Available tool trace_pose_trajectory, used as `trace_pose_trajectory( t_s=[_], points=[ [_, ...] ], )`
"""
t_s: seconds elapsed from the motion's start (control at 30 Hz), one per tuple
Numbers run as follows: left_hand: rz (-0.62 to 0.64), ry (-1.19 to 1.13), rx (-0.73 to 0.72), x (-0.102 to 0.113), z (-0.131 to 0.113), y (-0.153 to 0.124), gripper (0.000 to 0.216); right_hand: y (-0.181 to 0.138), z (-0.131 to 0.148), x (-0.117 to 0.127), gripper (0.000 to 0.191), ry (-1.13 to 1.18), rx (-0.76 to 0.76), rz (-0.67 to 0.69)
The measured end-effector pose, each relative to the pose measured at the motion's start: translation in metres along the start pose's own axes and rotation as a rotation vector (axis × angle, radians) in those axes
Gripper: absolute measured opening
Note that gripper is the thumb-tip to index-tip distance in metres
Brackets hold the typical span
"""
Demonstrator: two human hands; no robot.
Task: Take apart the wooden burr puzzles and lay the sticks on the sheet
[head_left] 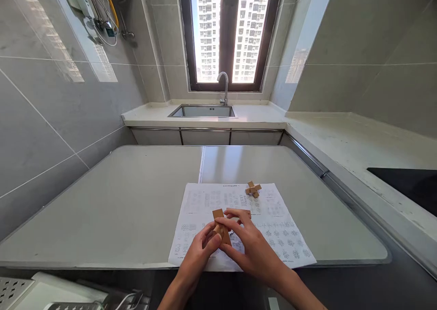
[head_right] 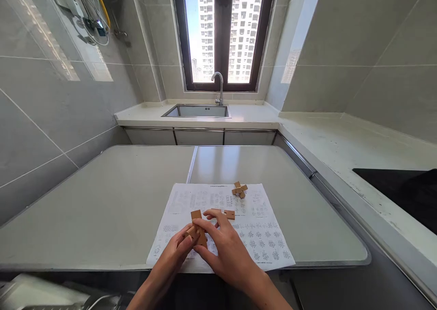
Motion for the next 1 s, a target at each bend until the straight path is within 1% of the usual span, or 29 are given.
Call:
trace_pose_trajectory(
  t_s=[0.13,0.2,0.27,0.37,0.47,0.5,0.57,0.63,0.73,0.8,0.9,1.0],
  points=[
    [0.023,0.052,-0.014,-0.006,-0.002,-0.002,0.078,0.003,-0.016,-0.004,0.044,-0.004,0.010,-0.030],
    [0.056,0.076,-0.016,-0.008,0.000,0.001,0.077,0.004,-0.023,-0.005,0.040,-0.004,0.014,-0.045],
    [0.060,0.074,-0.009,-0.009,0.003,0.006,0.077,0.005,-0.029,-0.003,0.036,-0.003,0.015,-0.068],
    [0.064,0.003,-0.021,-0.014,0.003,0.014,0.075,0.007,-0.037,0.002,0.030,0.045,-0.022,-0.116],
    [0.150,-0.132,-0.051,-0.032,-0.004,0.021,0.071,0.010,-0.046,0.011,0.025,0.167,-0.122,-0.170],
    [0.158,-0.175,-0.040,-0.037,-0.004,0.023,0.070,0.011,-0.049,0.014,0.024,0.214,-0.156,-0.187],
    [0.132,-0.214,0.014,-0.041,-0.001,0.028,0.067,0.012,-0.053,0.018,0.024,0.307,-0.203,-0.210],
    [0.082,-0.197,0.063,-0.042,0.004,0.030,0.060,0.012,-0.056,0.019,0.029,0.395,-0.228,-0.221],
    [0.034,-0.139,0.077,-0.042,0.004,0.030,0.050,0.010,-0.060,0.018,0.037,0.482,-0.248,-0.224],
    [0.018,-0.095,0.068,-0.043,0.003,0.030,0.048,0.008,-0.062,0.017,0.038,0.484,-0.244,-0.239],
    [0.000,-0.027,0.048,-0.046,0.004,0.033,0.050,0.003,-0.061,0.020,0.035,0.421,-0.228,-0.292],
    [-0.103,0.058,0.046,-0.037,0.008,0.038,0.051,0.001,-0.052,0.025,0.029,0.382,-0.171,-0.345]
  ],
)
Point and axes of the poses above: each hand's wrist, its own y-axis towards the middle knuckle, its own x-axis out of the back of the hand, z = x × y, the point moved 10 cm from there along y, towards the middle knuckle, and after that the axes turned 14 degrees about y, right-handed, at the moved point
